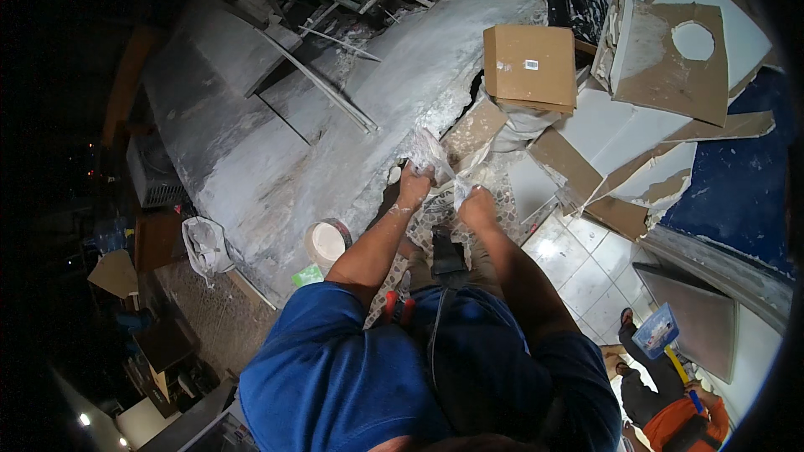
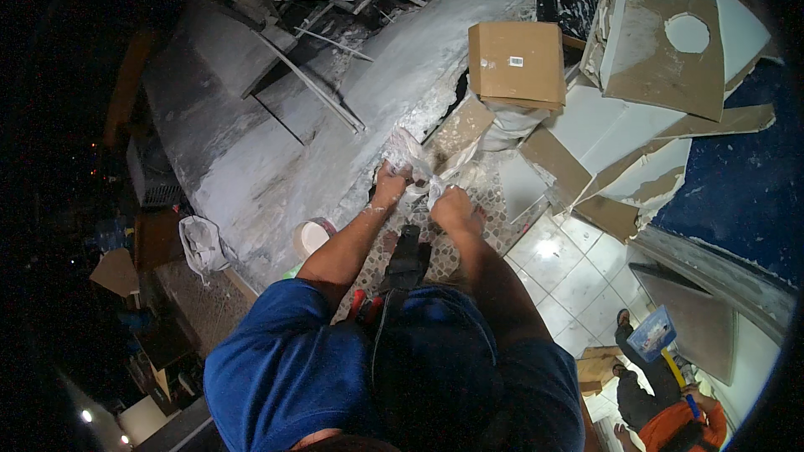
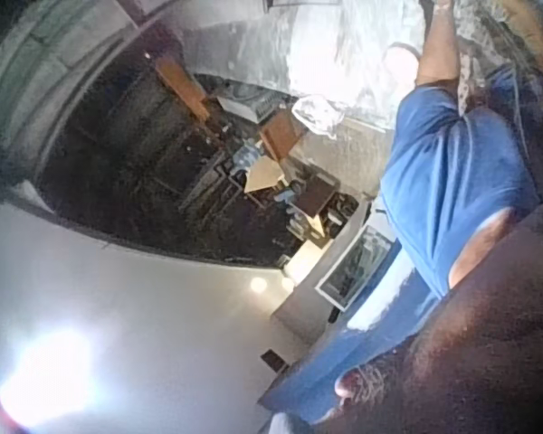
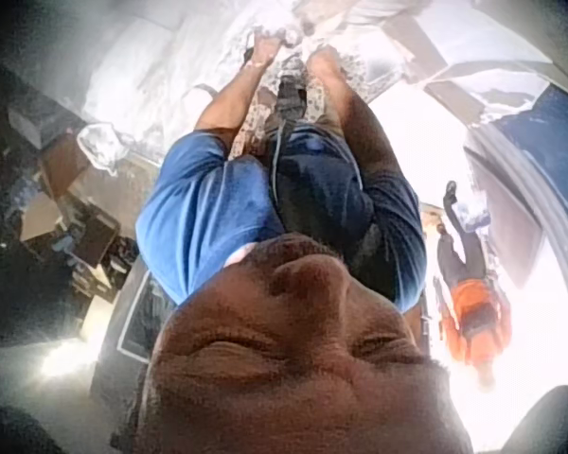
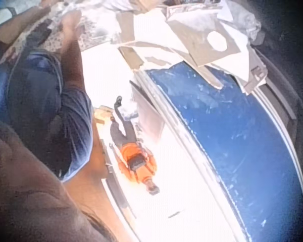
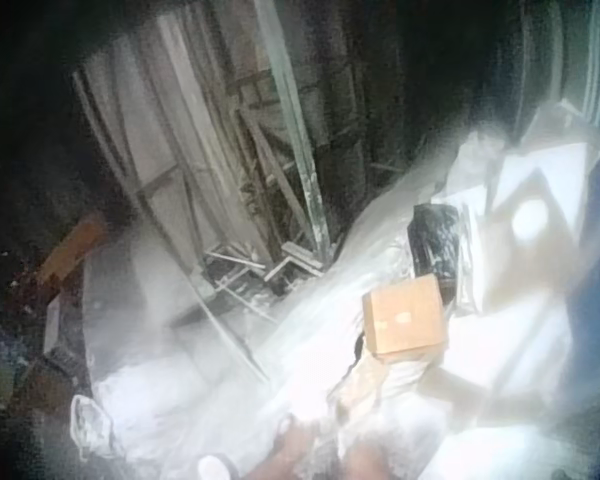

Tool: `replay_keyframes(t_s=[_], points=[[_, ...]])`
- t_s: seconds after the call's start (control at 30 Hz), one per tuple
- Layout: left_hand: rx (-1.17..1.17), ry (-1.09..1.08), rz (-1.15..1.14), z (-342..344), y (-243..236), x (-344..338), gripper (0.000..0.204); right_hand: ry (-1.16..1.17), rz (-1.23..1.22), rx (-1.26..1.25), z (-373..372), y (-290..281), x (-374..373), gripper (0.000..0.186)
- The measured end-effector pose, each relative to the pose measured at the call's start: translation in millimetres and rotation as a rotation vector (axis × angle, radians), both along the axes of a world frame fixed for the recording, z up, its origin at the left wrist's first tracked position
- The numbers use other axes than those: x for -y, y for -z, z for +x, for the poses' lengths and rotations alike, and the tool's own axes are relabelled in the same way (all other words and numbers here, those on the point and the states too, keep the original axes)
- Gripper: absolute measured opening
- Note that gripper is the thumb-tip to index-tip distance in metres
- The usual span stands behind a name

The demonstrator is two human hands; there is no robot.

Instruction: The person scoops a white powder from a bag into a bucket, mixes it with a trowel, and then applies the mixture to a wooden surface. The person also scrapes excess material from the trowel into a larger container.

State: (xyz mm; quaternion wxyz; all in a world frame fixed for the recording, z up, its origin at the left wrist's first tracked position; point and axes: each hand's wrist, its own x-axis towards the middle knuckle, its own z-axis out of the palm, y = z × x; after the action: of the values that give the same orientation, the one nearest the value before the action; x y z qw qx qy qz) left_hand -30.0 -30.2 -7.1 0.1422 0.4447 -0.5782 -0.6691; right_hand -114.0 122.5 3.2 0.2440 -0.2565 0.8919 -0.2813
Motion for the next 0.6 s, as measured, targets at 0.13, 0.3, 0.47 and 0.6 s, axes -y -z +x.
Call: replay_keyframes(t_s=[0.13,0.3,0.47,0.6], points=[[0.053,0.099,0.059,7,6,6,0.039,0.049,-0.014,0.06,-15,25,16,0.02],[0.048,-0.037,0.125,7,-6,10,0.036,-0.035,0.099,0.181,-19,5,7,0.023],[0.131,0.114,0.119,-9,-15,23,0.039,-0.226,0.311,0.093,-23,12,-3,0.024],[0.269,0.228,-0.002,2,-18,24,0.041,-0.055,0.01,-0.015,-32,4,19,0.01]])
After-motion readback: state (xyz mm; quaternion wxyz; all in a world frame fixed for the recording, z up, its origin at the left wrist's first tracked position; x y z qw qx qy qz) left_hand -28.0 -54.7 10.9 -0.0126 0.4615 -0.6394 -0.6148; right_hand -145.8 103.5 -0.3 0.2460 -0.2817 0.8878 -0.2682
